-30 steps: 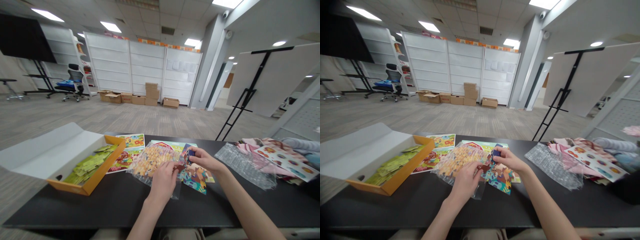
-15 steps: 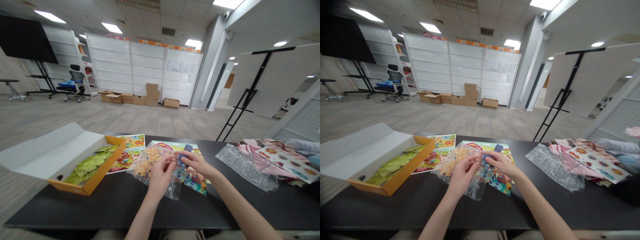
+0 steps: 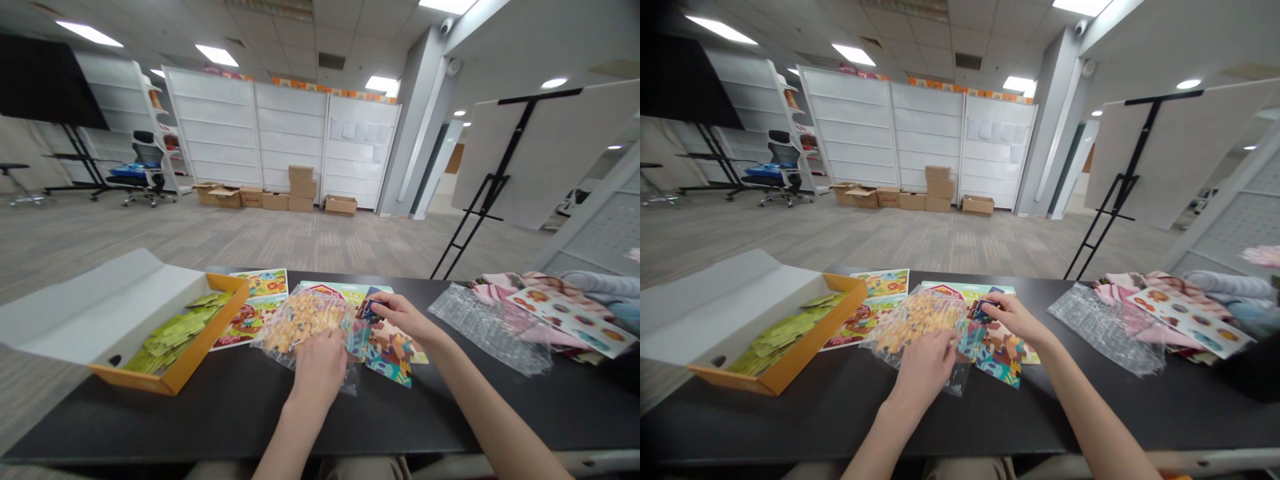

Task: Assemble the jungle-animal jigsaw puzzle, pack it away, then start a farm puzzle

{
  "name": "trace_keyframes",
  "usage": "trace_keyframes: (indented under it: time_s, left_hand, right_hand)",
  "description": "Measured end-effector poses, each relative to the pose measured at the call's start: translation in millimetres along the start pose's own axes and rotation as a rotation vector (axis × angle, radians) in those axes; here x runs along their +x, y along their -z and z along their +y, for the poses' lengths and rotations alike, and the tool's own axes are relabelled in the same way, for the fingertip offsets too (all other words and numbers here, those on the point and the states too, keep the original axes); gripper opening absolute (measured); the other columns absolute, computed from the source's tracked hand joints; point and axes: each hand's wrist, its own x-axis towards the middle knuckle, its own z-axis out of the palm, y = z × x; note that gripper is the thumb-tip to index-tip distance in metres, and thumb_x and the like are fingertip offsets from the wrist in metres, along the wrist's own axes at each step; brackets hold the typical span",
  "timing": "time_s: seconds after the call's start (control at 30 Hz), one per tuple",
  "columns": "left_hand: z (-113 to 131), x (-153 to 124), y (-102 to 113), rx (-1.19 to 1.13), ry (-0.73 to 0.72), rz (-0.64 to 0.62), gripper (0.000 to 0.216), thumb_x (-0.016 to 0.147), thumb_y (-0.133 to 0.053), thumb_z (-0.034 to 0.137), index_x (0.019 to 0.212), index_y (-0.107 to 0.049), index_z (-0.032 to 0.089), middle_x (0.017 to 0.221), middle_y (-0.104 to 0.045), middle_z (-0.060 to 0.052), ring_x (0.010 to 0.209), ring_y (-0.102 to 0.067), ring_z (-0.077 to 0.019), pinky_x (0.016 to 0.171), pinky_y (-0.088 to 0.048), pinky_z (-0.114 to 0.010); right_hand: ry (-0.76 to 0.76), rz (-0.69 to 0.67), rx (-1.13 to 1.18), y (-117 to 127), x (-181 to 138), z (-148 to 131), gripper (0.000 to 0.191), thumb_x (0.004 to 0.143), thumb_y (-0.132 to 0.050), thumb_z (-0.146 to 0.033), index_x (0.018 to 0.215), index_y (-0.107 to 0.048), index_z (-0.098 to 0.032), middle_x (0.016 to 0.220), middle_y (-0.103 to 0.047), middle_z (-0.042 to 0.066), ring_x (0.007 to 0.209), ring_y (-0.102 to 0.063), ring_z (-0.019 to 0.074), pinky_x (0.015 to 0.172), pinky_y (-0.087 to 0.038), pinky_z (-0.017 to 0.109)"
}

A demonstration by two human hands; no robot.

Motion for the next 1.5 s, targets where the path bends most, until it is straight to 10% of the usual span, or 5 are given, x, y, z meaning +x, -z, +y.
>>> trace_keyframes:
  time_s: [0.3, 0.53, 1.0, 1.27, 1.5]
  left_hand:
    - [-28.4, 11.6, 10.1, -0.51, 0.091, 0.415, 0.019, 0.092, -0.058, 0.03, 0.099, -0.07, 0.019, 0.085, -0.075, -0.003, 0.064, -0.068, -0.0154, 0.064, -0.053, -0.027]
    - [-20.6, 9.6, 5.9, -0.443, -0.031, 0.451, 0.018, 0.093, -0.056, 0.026, 0.099, -0.071, 0.019, 0.089, -0.075, -0.006, 0.073, -0.07, -0.0171, 0.064, -0.055, -0.027]
    - [-11.9, 9.3, 4.7, -0.433, -0.03, 0.384, 0.02, 0.093, -0.052, 0.022, 0.101, -0.07, 0.021, 0.092, -0.073, -0.005, 0.078, -0.069, -0.0174, 0.072, -0.056, -0.029]
    - [-12.5, 8.9, 6.1, -0.413, -0.03, 0.359, 0.02, 0.094, -0.051, 0.022, 0.101, -0.07, 0.02, 0.092, -0.071, -0.005, 0.075, -0.067, -0.0165, 0.072, -0.053, -0.029]
    - [-11.7, 5.7, 7.5, -0.292, -0.028, 0.224, 0.019, 0.093, -0.053, 0.018, 0.101, -0.069, 0.021, 0.099, -0.073, -0.004, 0.08, -0.068, -0.0167, 0.073, -0.05, -0.027]
  right_hand:
    - [0.495, 0.062, -0.482, -38.0, -3.8, -4.8, 0.012, 0.093, -0.07, -0.033, 0.099, -0.075, -0.024, 0.1, -0.067, 0.007, 0.096, -0.061, 0.021, 0.087, -0.05, 0.036]
    - [0.667, 0.302, -0.75, -67.8, -2.1, 7.8, 0.017, 0.097, -0.06, -0.019, 0.099, -0.076, -0.023, 0.077, -0.058, 0.002, 0.069, -0.055, 0.0144, 0.064, -0.045, 0.025]
    - [0.293, 0.195, -1.057, -85.5, 12.5, 22.0, 0.01, 0.095, -0.056, -0.018, 0.098, -0.066, -0.021, 0.093, -0.072, 0.008, 0.074, -0.066, 0.0188, 0.057, -0.04, 0.024]
    - [0.41, -0.017, -0.758, -58.6, 5.7, 7.8, 0.032, 0.095, -0.05, -0.015, 0.122, -0.064, -0.024, 0.113, -0.074, 0.008, 0.094, -0.069, 0.021, 0.08, -0.049, 0.029]
    - [-0.025, 0.46, -0.862, 6.7, 19.1, 43.3, 0.029, 0.097, -0.05, -0.035, 0.109, -0.071, -0.019, 0.103, -0.074, 0.01, 0.087, -0.068, 0.0237, 0.078, -0.049, 0.034]
